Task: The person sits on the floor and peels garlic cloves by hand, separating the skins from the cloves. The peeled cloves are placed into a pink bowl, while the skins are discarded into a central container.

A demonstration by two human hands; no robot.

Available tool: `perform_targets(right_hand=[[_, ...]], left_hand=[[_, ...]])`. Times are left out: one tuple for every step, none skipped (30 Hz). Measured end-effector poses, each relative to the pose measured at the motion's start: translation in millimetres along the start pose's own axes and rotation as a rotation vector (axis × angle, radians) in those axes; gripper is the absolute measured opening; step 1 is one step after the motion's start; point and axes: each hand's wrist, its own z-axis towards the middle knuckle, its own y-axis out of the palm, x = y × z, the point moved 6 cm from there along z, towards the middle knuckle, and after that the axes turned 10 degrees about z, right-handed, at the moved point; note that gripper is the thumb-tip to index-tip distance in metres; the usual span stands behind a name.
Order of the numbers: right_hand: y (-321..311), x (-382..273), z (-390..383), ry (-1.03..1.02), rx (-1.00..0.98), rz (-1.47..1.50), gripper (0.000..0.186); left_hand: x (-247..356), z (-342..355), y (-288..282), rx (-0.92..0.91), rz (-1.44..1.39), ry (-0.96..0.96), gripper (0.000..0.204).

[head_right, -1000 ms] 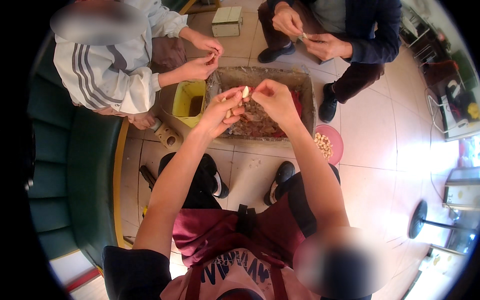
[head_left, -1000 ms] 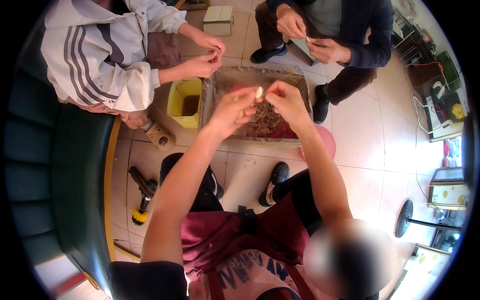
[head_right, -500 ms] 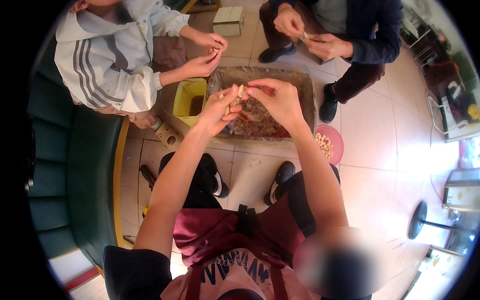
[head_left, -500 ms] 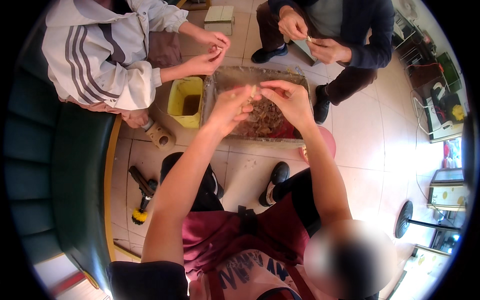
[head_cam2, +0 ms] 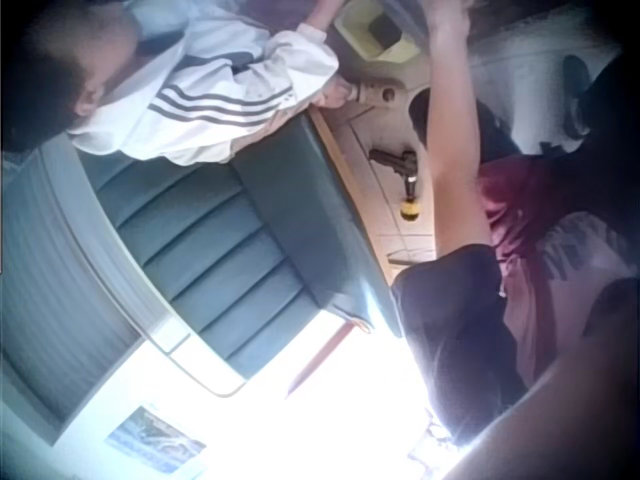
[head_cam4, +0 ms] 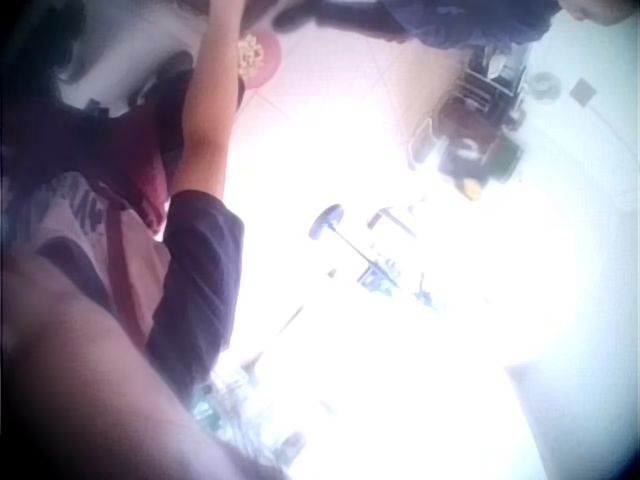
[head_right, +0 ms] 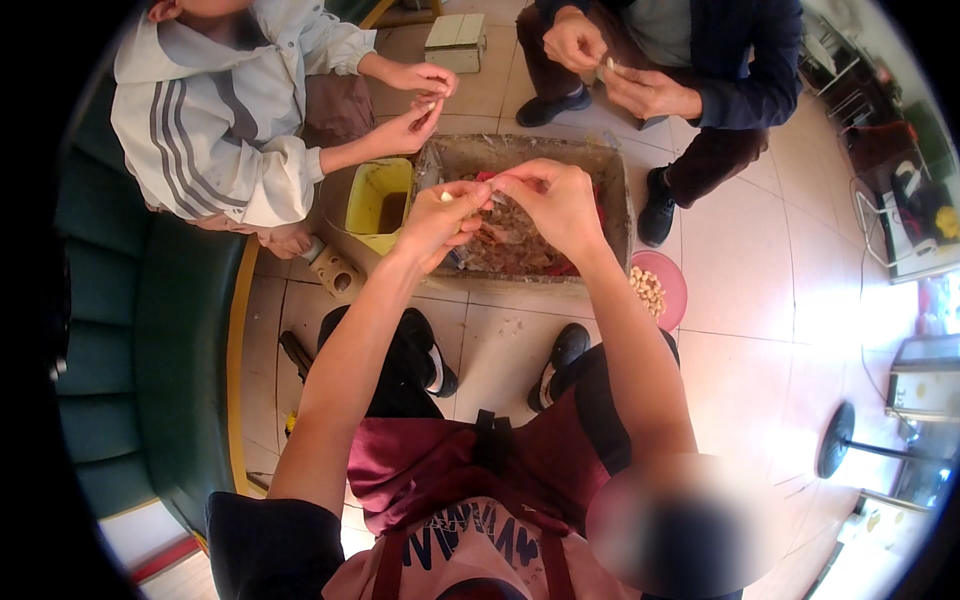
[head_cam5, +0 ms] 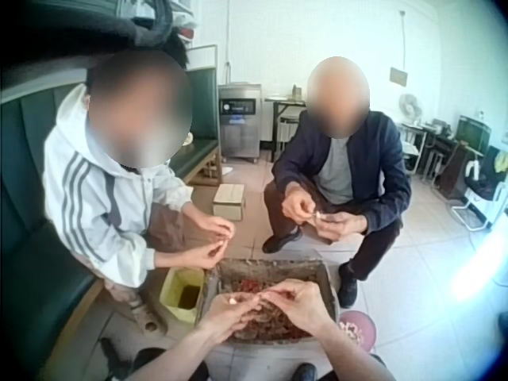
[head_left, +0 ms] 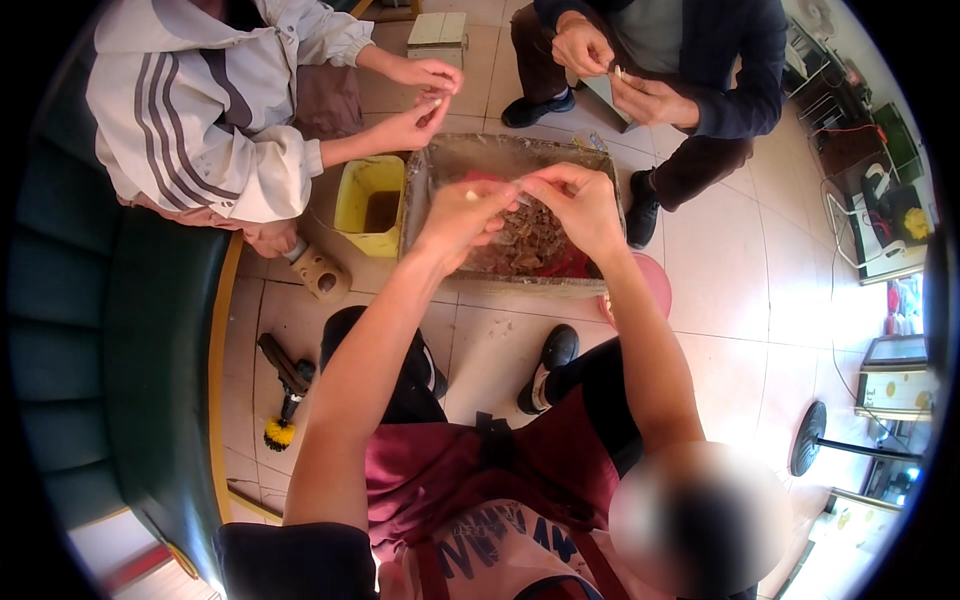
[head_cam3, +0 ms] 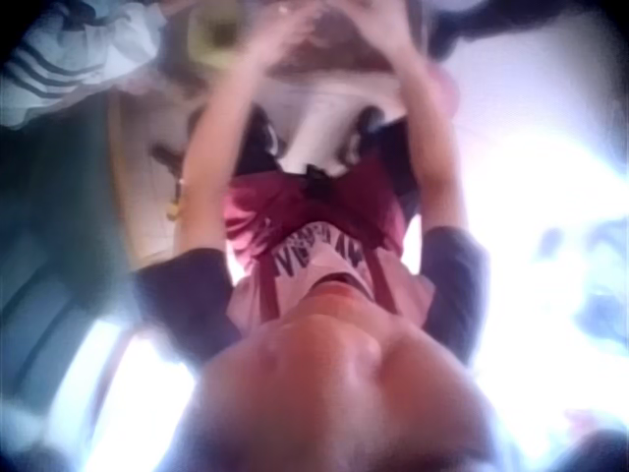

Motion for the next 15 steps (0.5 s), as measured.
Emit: perform_targets(right_hand=[[-2,6,0,0.048,0.016,0.028,0.016],[-4,12,1,0.096,0.032,0.055,0.016],[-6,17,2,0.145,0.048,0.083,0.015],[-6,20,1,0.177,0.056,0.138,0.015],[-5,22,0,0.210,0.064,0.192,0.015],[-5,24,-1,0.243,0.071,0.246,0.014],[-4,26,-1,0.258,0.071,0.270,0.014],[-3,28,-1,0.272,0.069,0.295,0.014],[-3,29,0,0.287,0.067,0.320,0.014],[-3,29,0,0.301,0.073,0.366,0.014],[-4,29,1,0.314,0.080,0.414,0.014],[-6,29,2,0.327,0.087,0.462,0.013],[-6,31,3,0.340,0.054,0.586,0.013],[-8,33,5,0.351,0.023,0.709,0.013],[-7,34,6,0.361,-0.009,0.833,0.013]], left_hand=[[1,0,0,0.001,0.018,0.002,0.024],[2,0,0,0.003,0.036,0.002,0.025],[4,0,0,0.005,0.053,0.003,0.026],[6,0,0,0.028,0.094,0.000,0.025],[10,-1,1,0.051,0.134,-0.004,0.025],[12,-2,2,0.074,0.173,-0.008,0.024],[15,-2,3,0.091,0.218,0.007,0.023],[18,-1,3,0.109,0.263,0.024,0.022],[20,-1,2,0.128,0.308,0.040,0.021],[22,0,0,0.137,0.338,0.085,0.022],[23,0,-1,0.147,0.370,0.131,0.022],[25,0,-2,0.156,0.402,0.176,0.023],[22,0,-5,0.158,0.309,0.132,0.023],[23,-1,-6,0.156,0.217,0.090,0.024],[22,-1,-7,0.155,0.125,0.047,0.024]])
